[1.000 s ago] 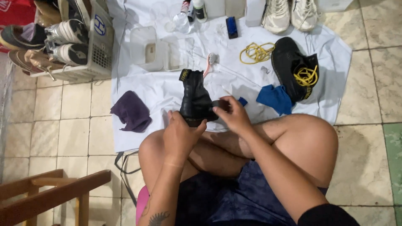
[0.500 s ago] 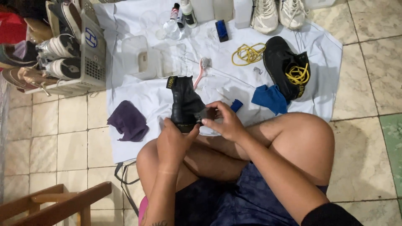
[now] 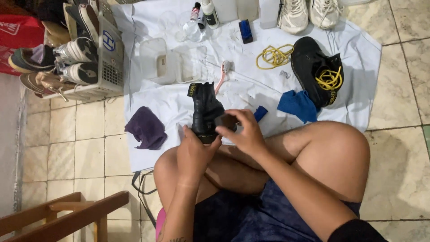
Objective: Final buffing and cleaning of a black leather boot using a cloth and a brush to achieve a polished finish.
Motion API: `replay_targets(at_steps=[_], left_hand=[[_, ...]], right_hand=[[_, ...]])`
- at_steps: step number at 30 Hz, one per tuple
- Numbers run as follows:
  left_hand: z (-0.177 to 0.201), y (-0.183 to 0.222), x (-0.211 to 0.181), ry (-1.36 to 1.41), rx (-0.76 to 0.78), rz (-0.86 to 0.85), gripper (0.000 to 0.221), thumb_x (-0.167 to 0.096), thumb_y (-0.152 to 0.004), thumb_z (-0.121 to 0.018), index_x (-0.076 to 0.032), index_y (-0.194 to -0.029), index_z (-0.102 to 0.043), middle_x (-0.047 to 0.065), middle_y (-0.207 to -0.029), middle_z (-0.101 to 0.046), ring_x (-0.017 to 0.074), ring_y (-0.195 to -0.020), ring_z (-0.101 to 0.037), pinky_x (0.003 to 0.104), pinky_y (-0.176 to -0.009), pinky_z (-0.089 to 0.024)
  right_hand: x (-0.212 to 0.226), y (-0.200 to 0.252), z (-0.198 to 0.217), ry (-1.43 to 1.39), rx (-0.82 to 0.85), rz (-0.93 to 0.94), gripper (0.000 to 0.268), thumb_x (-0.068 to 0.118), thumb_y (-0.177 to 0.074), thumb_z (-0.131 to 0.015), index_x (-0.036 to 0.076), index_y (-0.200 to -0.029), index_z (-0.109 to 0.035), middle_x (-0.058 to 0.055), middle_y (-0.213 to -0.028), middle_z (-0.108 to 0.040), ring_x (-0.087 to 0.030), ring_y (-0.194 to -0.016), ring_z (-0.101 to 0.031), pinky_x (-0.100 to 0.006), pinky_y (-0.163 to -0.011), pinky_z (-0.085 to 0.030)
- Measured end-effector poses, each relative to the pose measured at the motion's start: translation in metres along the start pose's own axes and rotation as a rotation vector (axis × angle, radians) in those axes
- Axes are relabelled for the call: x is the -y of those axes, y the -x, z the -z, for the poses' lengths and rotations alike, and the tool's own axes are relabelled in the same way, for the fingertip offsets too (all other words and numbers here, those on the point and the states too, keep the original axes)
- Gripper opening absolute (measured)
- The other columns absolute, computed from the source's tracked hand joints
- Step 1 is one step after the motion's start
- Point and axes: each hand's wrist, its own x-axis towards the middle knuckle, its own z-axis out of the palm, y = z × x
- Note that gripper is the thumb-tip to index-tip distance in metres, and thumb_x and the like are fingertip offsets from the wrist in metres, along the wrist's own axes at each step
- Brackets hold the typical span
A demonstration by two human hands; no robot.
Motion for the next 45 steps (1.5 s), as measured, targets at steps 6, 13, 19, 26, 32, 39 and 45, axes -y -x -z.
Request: replay_targets(at_steps=[6,13,19,26,32,39,45], left_hand=[[-0.006,0.001,0.003,0.016,-0.007,0.014,0.118,-0.070,-0.071,-0.074,0.020,-0.141,-0.042,0.029,-0.096,-0.073,0.0445,-0.084,-0.074,0.051,-0.068,-0.061],[-0.009,0.001,0.008,0.003,0.004,-0.010,0.110,-0.062,-0.077,-0.071,0.021,-0.143,-0.040,0.031,-0.095,-0.072,0.0451,-0.084,-0.074,0.051,-0.069,-0.060],[-0.009,-0.006,0.007,0.032,0.019,0.007,0.113,-0.068,-0.075,-0.072,0.020,-0.141,-0.043,0.027,-0.094,-0.072,0.0426,-0.083,-0.075,0.048,-0.068,-0.060],[0.005,-0.004,0.004,0.070,0.056,0.022,0.116,-0.068,-0.074,-0.075,0.021,-0.141,-0.042,0.030,-0.098,-0.071,0.0451,-0.087,-0.074,0.050,-0.071,-0.060],[0.004,-0.005,0.002,0.061,0.059,0.040,0.117,-0.070,-0.075,-0.074,0.020,-0.141,-0.041,0.030,-0.099,-0.071,0.0453,-0.088,-0.074,0.051,-0.073,-0.060],[0.011,0.002,-0.004,0.081,0.034,-0.001,0.115,-0.066,-0.076,-0.076,0.023,-0.139,-0.042,0.030,-0.094,-0.072,0.0446,-0.081,-0.074,0.049,-0.068,-0.060],[-0.011,-0.004,0.009,0.044,-0.026,-0.055,0.113,-0.066,-0.077,-0.074,0.024,-0.136,-0.043,0.031,-0.091,-0.072,0.0449,-0.079,-0.074,0.049,-0.065,-0.060]], right_hand=[[0.013,-0.006,0.001,0.010,0.040,-0.043,0.060,0.051,-0.083,-0.085,0.017,-0.129,-0.068,-0.016,-0.115,-0.065,-0.033,-0.108,-0.066,-0.042,-0.089,-0.055],[0.030,0.002,0.005,-0.026,0.132,0.087,0.059,0.043,-0.080,-0.088,0.013,-0.127,-0.068,-0.016,-0.116,-0.065,-0.034,-0.113,-0.064,-0.043,-0.091,-0.055],[0.025,-0.003,0.004,0.051,0.059,0.003,0.059,0.046,-0.079,-0.089,0.012,-0.123,-0.067,-0.017,-0.113,-0.064,-0.035,-0.110,-0.064,-0.045,-0.092,-0.054],[0.026,0.003,0.003,-0.076,0.095,0.003,0.059,0.039,-0.083,-0.085,0.011,-0.130,-0.066,-0.019,-0.122,-0.067,-0.036,-0.117,-0.063,-0.045,-0.097,-0.053],[0.020,-0.004,0.013,-0.019,0.109,-0.039,0.058,0.041,-0.084,-0.084,0.011,-0.131,-0.069,-0.019,-0.120,-0.068,-0.037,-0.116,-0.065,-0.047,-0.099,-0.051],[-0.002,-0.007,0.006,0.100,0.054,-0.013,0.059,0.038,-0.079,-0.089,0.015,-0.130,-0.072,-0.018,-0.114,-0.069,-0.038,-0.113,-0.066,-0.047,-0.100,-0.051],[0.032,-0.003,0.002,-0.013,0.057,0.131,0.060,0.038,-0.078,-0.090,0.013,-0.129,-0.071,-0.015,-0.117,-0.068,-0.035,-0.115,-0.066,-0.045,-0.098,-0.052]])
